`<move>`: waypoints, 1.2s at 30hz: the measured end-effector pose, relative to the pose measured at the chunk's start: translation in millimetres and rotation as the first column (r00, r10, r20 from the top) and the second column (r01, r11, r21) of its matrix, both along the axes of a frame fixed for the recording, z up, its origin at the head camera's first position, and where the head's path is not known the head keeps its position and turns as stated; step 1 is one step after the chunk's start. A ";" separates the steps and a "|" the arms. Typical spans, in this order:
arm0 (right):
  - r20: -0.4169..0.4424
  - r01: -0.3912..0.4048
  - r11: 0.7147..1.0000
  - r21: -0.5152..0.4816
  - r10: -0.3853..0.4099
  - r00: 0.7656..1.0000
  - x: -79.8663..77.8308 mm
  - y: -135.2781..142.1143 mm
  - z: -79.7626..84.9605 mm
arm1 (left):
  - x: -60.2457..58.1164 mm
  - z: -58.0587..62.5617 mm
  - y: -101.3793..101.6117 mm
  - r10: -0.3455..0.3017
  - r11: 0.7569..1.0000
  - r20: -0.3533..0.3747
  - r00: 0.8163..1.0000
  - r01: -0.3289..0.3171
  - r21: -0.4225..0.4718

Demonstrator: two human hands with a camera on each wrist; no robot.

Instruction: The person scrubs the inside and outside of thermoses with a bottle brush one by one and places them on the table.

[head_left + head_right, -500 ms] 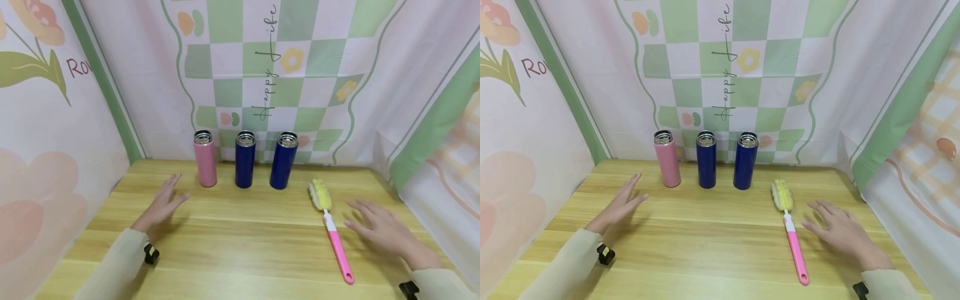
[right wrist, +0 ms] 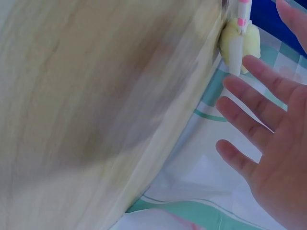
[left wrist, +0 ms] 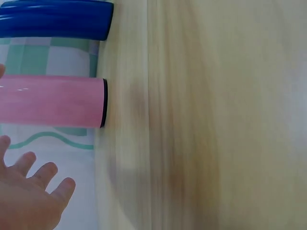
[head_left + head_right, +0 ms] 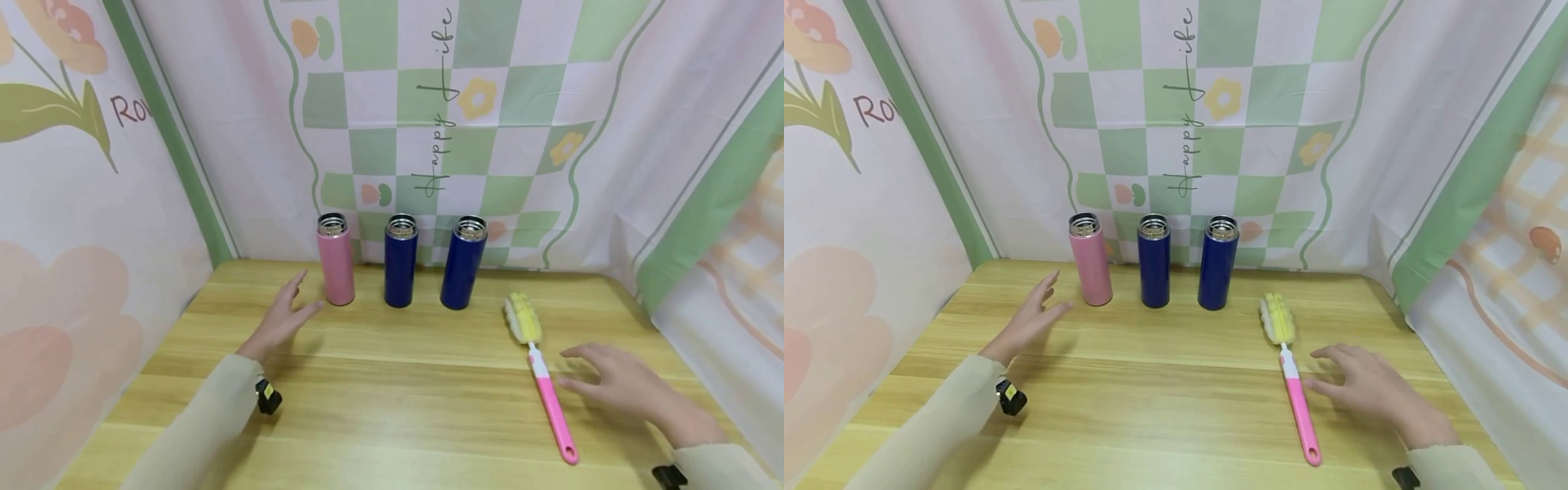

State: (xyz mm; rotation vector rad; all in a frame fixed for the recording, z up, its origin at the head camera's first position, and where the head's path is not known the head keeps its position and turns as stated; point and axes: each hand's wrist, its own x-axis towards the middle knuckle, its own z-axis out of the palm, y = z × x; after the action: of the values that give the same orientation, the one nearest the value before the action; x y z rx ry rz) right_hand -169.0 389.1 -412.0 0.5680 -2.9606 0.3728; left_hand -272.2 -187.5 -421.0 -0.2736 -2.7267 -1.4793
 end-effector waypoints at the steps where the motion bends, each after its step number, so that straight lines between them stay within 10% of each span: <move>1: 0.002 -0.008 1.000 0.000 0.008 1.000 0.3 -0.5 -0.5 | -2.2 -0.3 1.4 0.003 1.000 0.002 1.000 -0.003 0.016; 19: 0.100 -0.112 0.993 -0.042 0.116 0.988 0.1 -12.1 -8.5 | -39.7 -4.2 16.7 0.066 0.978 0.058 0.996 -0.076 0.192; 36: 0.313 -0.016 0.995 -0.103 0.047 0.949 11.3 -22.5 -10.7 | -65.5 5.7 43.9 0.083 0.963 0.028 0.996 -0.088 0.253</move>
State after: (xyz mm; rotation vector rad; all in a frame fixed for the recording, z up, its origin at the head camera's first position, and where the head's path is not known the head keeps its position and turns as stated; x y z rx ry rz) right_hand -157.7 366.6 -422.7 0.5948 -3.2129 0.6695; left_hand -337.7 -143.6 -415.4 -0.1331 -2.4867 -1.7884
